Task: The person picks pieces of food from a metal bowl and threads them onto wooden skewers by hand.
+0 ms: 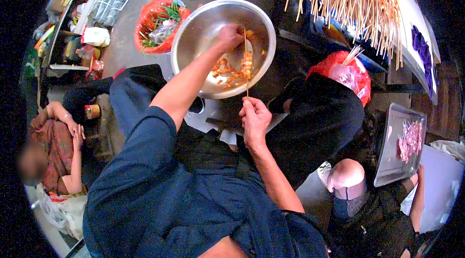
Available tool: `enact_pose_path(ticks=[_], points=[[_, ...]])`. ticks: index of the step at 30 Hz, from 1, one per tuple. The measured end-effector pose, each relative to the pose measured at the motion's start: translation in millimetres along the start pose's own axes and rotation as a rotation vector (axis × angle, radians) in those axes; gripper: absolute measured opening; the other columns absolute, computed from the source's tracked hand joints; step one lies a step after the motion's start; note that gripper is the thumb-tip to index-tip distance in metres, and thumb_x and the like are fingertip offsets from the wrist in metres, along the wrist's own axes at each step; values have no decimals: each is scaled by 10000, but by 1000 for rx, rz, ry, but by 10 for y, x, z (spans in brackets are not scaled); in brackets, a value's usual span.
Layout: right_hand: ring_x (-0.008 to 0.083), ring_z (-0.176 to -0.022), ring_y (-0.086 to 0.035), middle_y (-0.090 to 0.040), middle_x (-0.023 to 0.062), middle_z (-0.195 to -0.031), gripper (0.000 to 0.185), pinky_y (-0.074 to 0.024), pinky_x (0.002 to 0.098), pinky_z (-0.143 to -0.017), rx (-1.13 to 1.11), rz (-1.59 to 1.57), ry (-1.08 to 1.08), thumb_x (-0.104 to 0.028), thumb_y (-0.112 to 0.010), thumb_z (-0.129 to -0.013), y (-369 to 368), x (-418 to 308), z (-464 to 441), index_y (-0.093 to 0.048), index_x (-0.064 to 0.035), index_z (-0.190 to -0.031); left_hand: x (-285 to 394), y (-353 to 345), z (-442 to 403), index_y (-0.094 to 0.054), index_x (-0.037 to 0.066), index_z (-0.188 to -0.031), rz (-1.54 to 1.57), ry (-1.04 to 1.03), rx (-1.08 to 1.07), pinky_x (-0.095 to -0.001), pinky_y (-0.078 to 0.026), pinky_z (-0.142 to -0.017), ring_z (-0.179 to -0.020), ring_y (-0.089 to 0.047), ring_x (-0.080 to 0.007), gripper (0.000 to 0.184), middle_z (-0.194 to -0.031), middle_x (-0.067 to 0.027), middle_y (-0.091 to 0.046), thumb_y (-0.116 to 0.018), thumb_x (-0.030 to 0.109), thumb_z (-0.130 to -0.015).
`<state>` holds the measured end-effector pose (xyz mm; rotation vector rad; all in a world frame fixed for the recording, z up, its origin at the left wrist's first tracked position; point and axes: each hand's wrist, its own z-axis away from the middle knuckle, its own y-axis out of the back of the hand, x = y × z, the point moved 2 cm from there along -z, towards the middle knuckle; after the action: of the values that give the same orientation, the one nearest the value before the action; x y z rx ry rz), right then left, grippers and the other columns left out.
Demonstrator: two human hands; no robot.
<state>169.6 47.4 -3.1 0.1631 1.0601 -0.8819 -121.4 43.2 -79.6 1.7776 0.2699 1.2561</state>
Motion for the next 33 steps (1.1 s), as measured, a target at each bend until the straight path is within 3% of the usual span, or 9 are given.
enact_pose_path(ticks=[2,4,5,6,9,16,20,24,33], points=[[21,-409,-330,-509,-12,-604,159,-236,172,-368,-18,-16,1,-168,-583,-899,0,15,-4,-609,-27,-970,63,139,75,-672,16,-860,65,41,-87,-365,-511,-620,-675,-641,-231,224,-794,-149,-663,-699,187,-717],[20,-425,-341,-513,-20,-612,164,-248,171,-378,-24,-18,-20,-174,-583,-897,-13,-27,25,-612,-28,-967,11,190,166,-660,9,-879,877,397,-188,-323,-532,-594,-684,-645,-204,115,-811,-117,-663,-656,91,-799],[19,-442,-352,-516,-28,-620,169,-260,171,-389,-31,-14,-37,-180,-583,-894,-15,-43,44,-615,-29,-964,-7,241,177,-628,2,-940,1003,436,-205,-300,-550,-597,-689,-645,-213,103,-812,-100,-648,-601,70,-868],[19,-442,-352,-516,-28,-620,169,-260,171,-389,-34,-13,-36,-180,-583,-894,-16,-40,54,-615,-29,-964,22,312,225,-628,2,-940,1004,435,-203,-300,-550,-597,-689,-645,-213,103,-812,-100,-648,-601,70,-868],[15,-439,-348,-512,-32,-619,163,-255,170,-385,-35,20,-23,-182,-585,-893,-38,-15,58,-614,-36,-961,172,547,441,-581,11,-1008,1403,414,-144,-323,-556,-605,-687,-647,-227,171,-800,-96,-635,-600,127,-883],[14,-413,-324,-505,-18,-611,153,-232,167,-367,-49,37,-5,-164,-573,-904,-46,4,98,-611,-30,-968,158,647,678,-565,46,-1020,1481,327,-140,-347,-560,-607,-747,-671,-280,143,-843,-136,-646,-572,124,-900],[15,-428,-339,-515,-24,-620,157,-248,168,-376,-51,67,28,-167,-577,-900,-26,25,100,-615,-31,-970,177,702,711,-560,24,-1001,1546,283,-114,-397,-571,-703,-839,-666,-319,118,-898,-168,-647,-542,67,-894],[17,-448,-356,-526,-29,-632,168,-263,170,-388,-73,80,36,-176,-583,-897,-26,37,102,-620,-31,-974,200,775,712,-563,23,-984,1634,254,-157,-412,-568,-739,-848,-664,-306,109,-931,-160,-645,-552,60,-881],[13,-441,-355,-508,-27,-610,147,-260,159,-387,-80,147,87,-152,-579,-901,-61,72,110,-617,-28,-970,223,803,712,-570,26,-926,1404,281,50,-381,-584,-670,-817,-667,-255,101,-911,-117,-635,-604,1,-835]])
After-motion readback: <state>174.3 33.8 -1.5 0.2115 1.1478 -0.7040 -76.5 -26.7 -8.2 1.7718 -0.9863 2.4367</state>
